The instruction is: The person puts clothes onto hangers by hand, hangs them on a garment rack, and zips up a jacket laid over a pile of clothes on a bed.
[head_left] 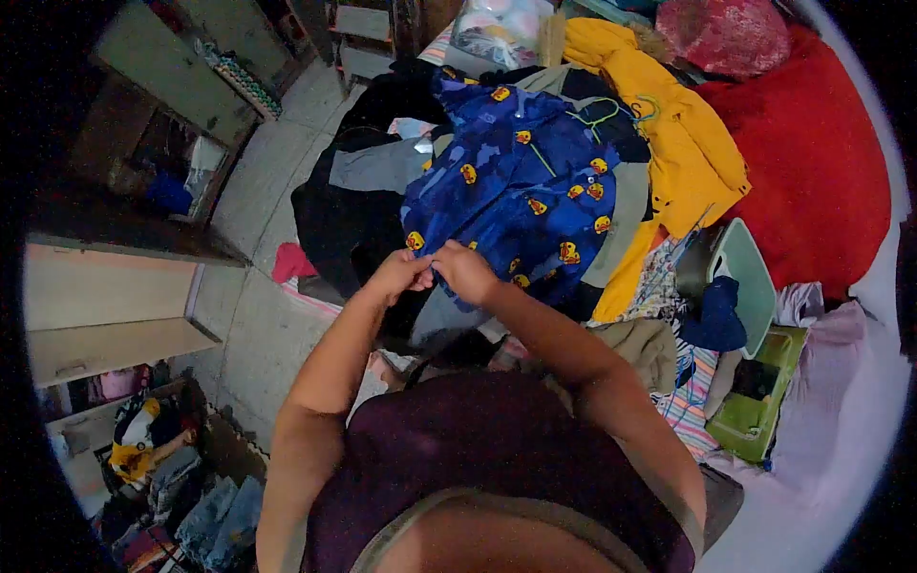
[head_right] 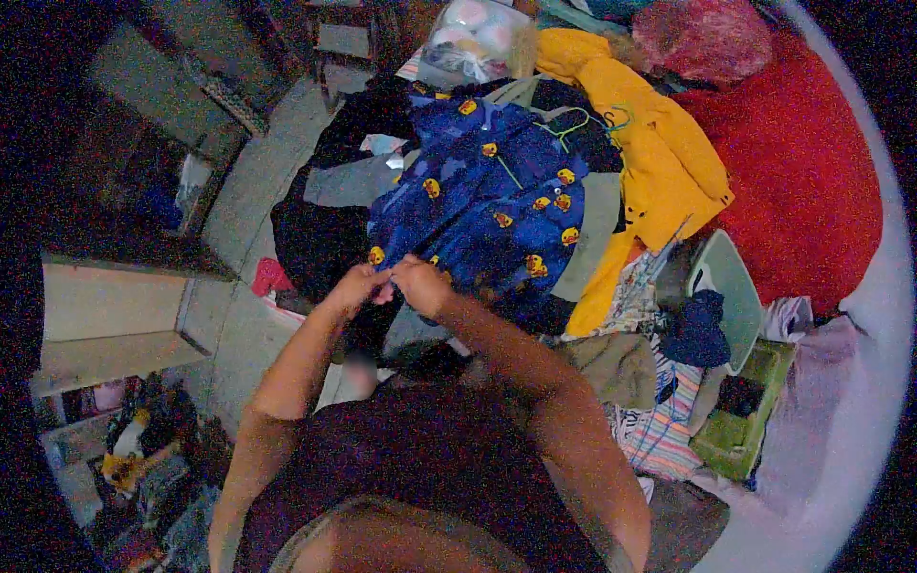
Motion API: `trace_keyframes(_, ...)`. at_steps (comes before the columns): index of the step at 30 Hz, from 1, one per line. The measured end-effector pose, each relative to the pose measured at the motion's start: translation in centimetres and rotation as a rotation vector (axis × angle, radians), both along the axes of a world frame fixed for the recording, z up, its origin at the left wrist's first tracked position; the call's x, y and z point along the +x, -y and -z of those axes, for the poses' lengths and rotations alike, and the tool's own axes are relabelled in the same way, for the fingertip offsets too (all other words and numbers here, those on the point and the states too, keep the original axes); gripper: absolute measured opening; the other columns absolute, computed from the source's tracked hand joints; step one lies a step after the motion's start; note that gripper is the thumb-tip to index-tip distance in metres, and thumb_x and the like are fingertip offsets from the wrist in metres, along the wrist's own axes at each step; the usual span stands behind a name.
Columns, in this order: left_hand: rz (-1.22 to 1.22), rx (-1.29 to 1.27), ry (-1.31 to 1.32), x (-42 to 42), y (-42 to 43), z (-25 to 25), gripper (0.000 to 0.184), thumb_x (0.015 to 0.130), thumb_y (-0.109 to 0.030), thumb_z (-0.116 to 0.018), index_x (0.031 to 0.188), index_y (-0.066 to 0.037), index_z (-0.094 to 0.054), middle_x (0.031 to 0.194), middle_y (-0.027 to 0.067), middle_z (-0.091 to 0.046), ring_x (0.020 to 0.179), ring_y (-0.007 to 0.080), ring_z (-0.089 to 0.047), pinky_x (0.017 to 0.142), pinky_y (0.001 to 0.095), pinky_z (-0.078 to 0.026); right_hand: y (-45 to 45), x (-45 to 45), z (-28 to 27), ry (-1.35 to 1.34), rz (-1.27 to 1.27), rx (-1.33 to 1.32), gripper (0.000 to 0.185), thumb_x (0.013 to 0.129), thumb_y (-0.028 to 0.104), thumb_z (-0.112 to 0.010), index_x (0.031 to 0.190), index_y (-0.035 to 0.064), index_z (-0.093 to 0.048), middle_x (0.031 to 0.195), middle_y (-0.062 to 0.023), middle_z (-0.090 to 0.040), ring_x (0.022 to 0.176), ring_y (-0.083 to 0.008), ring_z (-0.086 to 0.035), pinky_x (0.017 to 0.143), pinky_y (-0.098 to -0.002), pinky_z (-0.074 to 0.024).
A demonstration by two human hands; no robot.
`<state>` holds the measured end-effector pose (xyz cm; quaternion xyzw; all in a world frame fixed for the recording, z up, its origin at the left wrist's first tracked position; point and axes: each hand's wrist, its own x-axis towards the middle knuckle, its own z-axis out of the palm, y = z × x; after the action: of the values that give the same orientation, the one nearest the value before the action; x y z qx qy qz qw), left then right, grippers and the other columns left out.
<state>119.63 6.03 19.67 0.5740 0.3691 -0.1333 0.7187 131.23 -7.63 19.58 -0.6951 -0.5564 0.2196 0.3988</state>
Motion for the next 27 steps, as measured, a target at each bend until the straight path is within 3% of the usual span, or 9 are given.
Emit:
trace_keyframes(2, -0.033, 0.015, 0.008, 0.3, 0.5, -0.7, 0.026, 0.086, -0.024, -0.053, 0.071, -0.004, -0.056, 0.063, 0.0054, -0.058, 0.056, 0.0127, -0.057, 0.053, 0.0235, -0.047, -0.2, 0.4, -0.9, 0.031, 0.013, 0.065, 0.011, 0.079, 0.011, -0.052, 0.076, 0.0019, -0.057, 0.075, -0.0145, -0.056, 0.075, -0.0303, -0.053, 0.067, -0.0389, -0.0439)
trace_keyframes(8, -0.005, 0.060, 0.104, -0.8, 0.5, -1.3, 0.023, 0.086, -0.022, -0.053, 0.072, -0.004, -0.055, 0.063, 0.0041, -0.056, 0.055, 0.0120, -0.053, 0.054, 0.0264, -0.044, -0.8, 0.5, 1.0, -0.523, 0.128, -0.126, 0.019, 0.077, 0.016, -0.059, 0.067, 0.0005, -0.054, 0.065, -0.0152, -0.054, 0.061, -0.0301, -0.054, 0.057, -0.0381, -0.0421)
trace_keyframes(13, 0.235, 0.260, 0.079, -0.5, 0.4, -3.9, 0.022, 0.085, -0.022, -0.053, 0.071, -0.006, -0.055, 0.063, 0.0018, -0.056, 0.056, 0.0105, -0.051, 0.056, 0.0257, -0.042, -1.3, 3.6, 0.2, -0.120, 0.199, -0.173, 0.021, 0.077, 0.020, -0.055, 0.065, 0.0026, -0.055, 0.067, -0.0155, -0.057, 0.062, -0.0332, -0.056, 0.057, -0.0426, -0.0438)
trace_keyframes(14, 0.281, 0.273, 0.089, -1.0, 0.5, -4.4, 0.022, 0.085, -0.022, -0.054, 0.071, -0.006, -0.055, 0.063, 0.0015, -0.056, 0.056, 0.0105, -0.051, 0.056, 0.0256, -0.042, -1.3, 6.3, 5.5, 0.353, 0.116, -0.083, 0.020, 0.077, 0.022, -0.052, 0.070, 0.0042, -0.058, 0.069, -0.0156, -0.058, 0.066, -0.0351, -0.057, 0.062, -0.0441, -0.0456)
trace_keyframes(15, 0.330, 0.288, 0.098, -1.7, 0.2, -4.9, 0.022, 0.085, -0.022, -0.054, 0.070, -0.006, -0.055, 0.063, 0.0012, -0.056, 0.057, 0.0104, -0.051, 0.056, 0.0255, -0.041, -0.4, 8.0, -0.5, 0.346, 0.241, -0.353, 0.020, 0.077, 0.023, -0.053, 0.077, 0.0046, -0.060, 0.074, -0.0168, -0.059, 0.072, -0.0361, -0.058, 0.067, -0.0440, -0.0469)
trace_keyframes(16, 0.381, 0.306, 0.111, -2.2, -0.2, -5.3, 0.023, 0.085, -0.022, -0.054, 0.070, -0.006, -0.054, 0.063, 0.0009, -0.056, 0.057, 0.0104, -0.051, 0.057, 0.0254, -0.041, -0.6, 11.2, 3.0, 0.207, 0.487, -0.541, 0.021, 0.076, 0.023, -0.053, 0.081, 0.0044, -0.062, 0.082, -0.0173, -0.061, 0.080, -0.0354, -0.059, 0.071, -0.0439, -0.0472)
trace_keyframes(17, 0.361, 0.292, 0.101, -2.8, -0.4, -5.7, 0.022, 0.085, -0.023, -0.054, 0.070, -0.006, -0.054, 0.063, 0.0008, -0.055, 0.058, 0.0104, -0.051, 0.057, 0.0254, -0.041, 1.0, 15.2, 6.4, 0.297, 0.450, -0.430, 0.024, 0.077, 0.025, -0.051, 0.080, 0.0033, -0.062, 0.088, -0.0181, -0.061, 0.084, -0.0349, -0.059, 0.073, -0.0436, -0.0470)
trace_keyframes(19, 0.326, 0.266, 0.092, -4.8, -0.9, -6.0, 0.022, 0.085, -0.023, -0.054, 0.071, -0.006, -0.054, 0.063, 0.0005, -0.055, 0.058, 0.0104, -0.051, 0.057, 0.0253, -0.041, 3.9, 17.2, -1.0, 0.269, 0.602, -0.340, 0.023, 0.079, 0.024, -0.052, 0.083, 0.0029, -0.060, 0.085, -0.0204, -0.060, 0.083, -0.0378, -0.057, 0.070, -0.0463, -0.0452)
trace_keyframes(27, 0.046, 0.210, -0.029, -8.2, -2.8, -1.7, 0.019, 0.084, -0.021, -0.054, 0.075, -0.004, -0.054, 0.062, 0.0011, -0.054, 0.055, 0.0092, -0.051, 0.054, 0.0237, -0.044, 5.1, 21.7, 3.5, 0.310, 0.961, -0.236, 0.025, 0.078, 0.025, -0.059, 0.074, 0.0009, -0.053, 0.071, -0.0206, -0.056, 0.069, -0.0400, -0.053, 0.058, -0.0461, -0.0405)
